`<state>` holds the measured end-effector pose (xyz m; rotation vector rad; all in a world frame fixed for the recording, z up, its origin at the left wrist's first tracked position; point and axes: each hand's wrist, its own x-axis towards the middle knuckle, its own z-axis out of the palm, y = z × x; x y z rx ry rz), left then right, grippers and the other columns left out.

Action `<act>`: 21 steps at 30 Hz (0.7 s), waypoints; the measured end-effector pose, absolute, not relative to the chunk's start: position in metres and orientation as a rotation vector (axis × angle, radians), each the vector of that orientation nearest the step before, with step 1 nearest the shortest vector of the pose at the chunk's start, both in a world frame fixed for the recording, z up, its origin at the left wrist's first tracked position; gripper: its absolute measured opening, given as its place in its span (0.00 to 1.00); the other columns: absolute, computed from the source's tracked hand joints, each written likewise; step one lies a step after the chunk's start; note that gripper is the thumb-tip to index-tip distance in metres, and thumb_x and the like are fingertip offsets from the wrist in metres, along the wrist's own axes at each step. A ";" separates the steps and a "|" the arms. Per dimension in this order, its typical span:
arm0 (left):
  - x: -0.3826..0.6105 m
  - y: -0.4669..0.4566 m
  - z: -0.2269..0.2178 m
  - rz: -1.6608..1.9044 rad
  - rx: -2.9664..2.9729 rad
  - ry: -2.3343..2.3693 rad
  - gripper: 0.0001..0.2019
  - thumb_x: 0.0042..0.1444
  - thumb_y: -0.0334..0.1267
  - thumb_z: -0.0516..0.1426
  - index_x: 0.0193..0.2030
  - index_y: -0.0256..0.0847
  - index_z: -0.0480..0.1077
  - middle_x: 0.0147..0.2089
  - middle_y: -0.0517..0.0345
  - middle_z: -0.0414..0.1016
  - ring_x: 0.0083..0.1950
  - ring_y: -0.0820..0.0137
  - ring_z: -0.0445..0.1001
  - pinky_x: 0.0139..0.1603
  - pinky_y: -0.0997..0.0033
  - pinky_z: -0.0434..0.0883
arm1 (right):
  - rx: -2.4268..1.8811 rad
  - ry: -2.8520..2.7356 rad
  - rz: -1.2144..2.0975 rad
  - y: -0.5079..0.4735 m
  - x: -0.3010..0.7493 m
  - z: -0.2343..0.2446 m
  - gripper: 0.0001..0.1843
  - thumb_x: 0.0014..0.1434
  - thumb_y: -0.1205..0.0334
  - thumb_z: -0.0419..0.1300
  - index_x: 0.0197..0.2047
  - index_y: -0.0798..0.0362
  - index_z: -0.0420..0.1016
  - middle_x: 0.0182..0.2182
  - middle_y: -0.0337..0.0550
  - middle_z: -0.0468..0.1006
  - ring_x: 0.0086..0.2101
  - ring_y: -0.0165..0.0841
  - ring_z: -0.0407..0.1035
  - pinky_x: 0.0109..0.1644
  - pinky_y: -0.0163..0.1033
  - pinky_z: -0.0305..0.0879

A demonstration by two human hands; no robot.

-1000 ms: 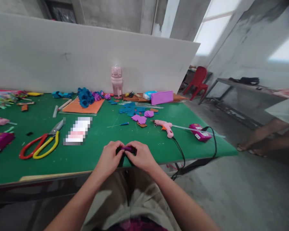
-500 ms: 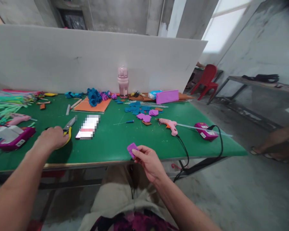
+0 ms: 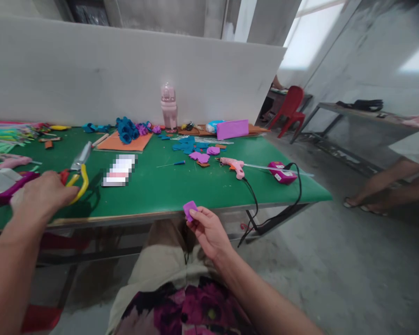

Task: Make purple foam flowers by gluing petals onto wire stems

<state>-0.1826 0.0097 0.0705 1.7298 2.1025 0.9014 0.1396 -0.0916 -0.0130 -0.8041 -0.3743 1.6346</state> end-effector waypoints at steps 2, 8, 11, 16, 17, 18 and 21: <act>-0.157 -0.026 0.071 0.865 1.754 2.497 0.09 0.41 0.39 0.56 0.19 0.42 0.58 0.09 0.66 0.49 0.34 0.58 0.73 0.31 0.65 0.59 | -0.780 -0.353 1.654 -0.097 0.142 -0.012 0.11 0.38 0.65 0.69 0.21 0.55 0.69 0.20 0.32 0.70 0.23 0.22 0.61 0.30 0.29 0.59; -0.060 -0.107 0.034 0.875 1.420 1.513 0.14 0.45 0.49 0.57 0.24 0.40 0.64 0.23 0.59 0.72 0.26 0.67 0.73 0.25 0.71 0.65 | -0.800 -0.413 1.714 -0.121 0.138 -0.009 0.10 0.38 0.64 0.69 0.21 0.55 0.70 0.21 0.33 0.71 0.24 0.22 0.62 0.30 0.29 0.59; -0.025 -0.129 0.017 0.941 1.220 1.212 0.15 0.46 0.46 0.59 0.36 0.38 0.68 0.38 0.52 0.76 0.36 0.65 0.75 0.34 0.70 0.69 | -0.827 -0.475 1.713 -0.135 0.135 -0.006 0.10 0.37 0.63 0.69 0.22 0.55 0.72 0.22 0.33 0.72 0.24 0.22 0.62 0.31 0.30 0.58; 0.000 -0.144 0.011 1.008 1.168 1.155 0.12 0.42 0.40 0.63 0.30 0.38 0.67 0.36 0.55 0.76 0.36 0.67 0.73 0.33 0.72 0.68 | -0.869 -0.608 1.667 -0.149 0.135 -0.008 0.09 0.40 0.61 0.68 0.22 0.56 0.73 0.21 0.35 0.72 0.23 0.23 0.60 0.30 0.31 0.55; 0.002 -0.145 0.011 1.009 1.181 1.157 0.11 0.41 0.40 0.63 0.30 0.38 0.67 0.33 0.56 0.75 0.34 0.68 0.73 0.32 0.73 0.68 | -0.883 -0.629 1.660 -0.150 0.135 -0.010 0.09 0.40 0.61 0.68 0.22 0.56 0.73 0.21 0.35 0.72 0.23 0.23 0.60 0.30 0.31 0.55; 0.004 -0.145 0.011 1.020 1.187 1.155 0.11 0.41 0.40 0.62 0.30 0.38 0.67 0.32 0.57 0.74 0.32 0.69 0.72 0.31 0.74 0.67 | -0.901 -0.647 1.654 -0.151 0.136 -0.012 0.09 0.40 0.61 0.67 0.22 0.56 0.73 0.21 0.35 0.72 0.23 0.23 0.60 0.30 0.31 0.54; 0.008 -0.145 0.009 1.099 1.167 1.130 0.11 0.42 0.39 0.62 0.30 0.38 0.66 0.30 0.60 0.72 0.29 0.73 0.70 0.29 0.75 0.66 | -0.957 -0.688 1.633 -0.155 0.137 -0.018 0.09 0.40 0.61 0.67 0.23 0.56 0.73 0.20 0.34 0.71 0.23 0.24 0.59 0.30 0.32 0.53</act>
